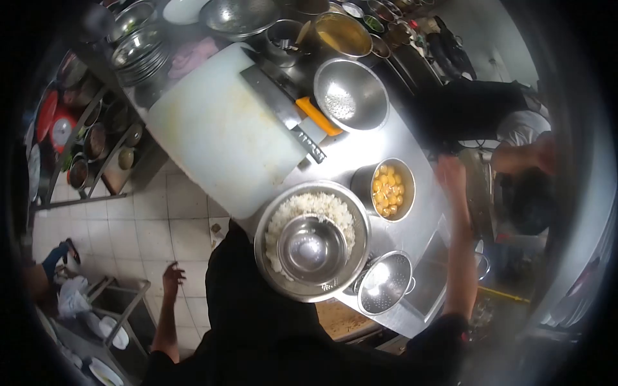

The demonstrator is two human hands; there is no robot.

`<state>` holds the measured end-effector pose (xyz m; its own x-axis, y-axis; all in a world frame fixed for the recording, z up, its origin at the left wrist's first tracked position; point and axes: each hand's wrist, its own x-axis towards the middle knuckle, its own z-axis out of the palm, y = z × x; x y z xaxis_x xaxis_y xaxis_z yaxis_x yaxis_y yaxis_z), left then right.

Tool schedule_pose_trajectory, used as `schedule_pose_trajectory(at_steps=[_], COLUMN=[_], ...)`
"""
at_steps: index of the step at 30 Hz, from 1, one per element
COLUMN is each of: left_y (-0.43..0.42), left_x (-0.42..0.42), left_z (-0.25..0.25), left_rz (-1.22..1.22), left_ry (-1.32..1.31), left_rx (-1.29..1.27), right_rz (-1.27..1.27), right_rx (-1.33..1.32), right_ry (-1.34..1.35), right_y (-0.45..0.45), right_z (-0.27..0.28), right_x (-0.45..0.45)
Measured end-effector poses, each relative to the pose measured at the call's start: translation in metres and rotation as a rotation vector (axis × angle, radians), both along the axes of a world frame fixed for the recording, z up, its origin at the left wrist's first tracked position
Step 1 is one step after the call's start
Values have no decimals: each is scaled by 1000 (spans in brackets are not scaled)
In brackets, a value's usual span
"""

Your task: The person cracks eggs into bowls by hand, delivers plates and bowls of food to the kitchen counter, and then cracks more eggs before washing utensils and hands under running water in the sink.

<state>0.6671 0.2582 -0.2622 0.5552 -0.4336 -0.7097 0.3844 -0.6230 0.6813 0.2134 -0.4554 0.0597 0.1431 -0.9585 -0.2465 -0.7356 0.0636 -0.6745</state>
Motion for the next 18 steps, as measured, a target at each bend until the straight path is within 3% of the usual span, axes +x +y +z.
schedule_pose_trajectory(at_steps=[1,4,6,8,12,14,18], left_y=[11,43,67,91,111,111,87], left_x=[-8,-35,-48,-50,-17,12,43], left_z=[-22,-57,-55,-41,0,1,-3], left_rz=[37,50,50,108,263,259,190], left_ry=[130,321,371,379,233,191,121], left_rx=[0,-28,94,228,207,221,186], right_rz=[26,143,52,-8,-121,-228,-278], right_rx=[-142,-108,-197,-290,-22,88,15], right_ry=[-35,-185,90,174,42,-370,-353], right_y=[-25,-109,-171,-204,-231,-224,-233], right_z=[-1,-20,-49,-79,-116,-109,-105], right_x=[49,185,253,304,345,347,317])
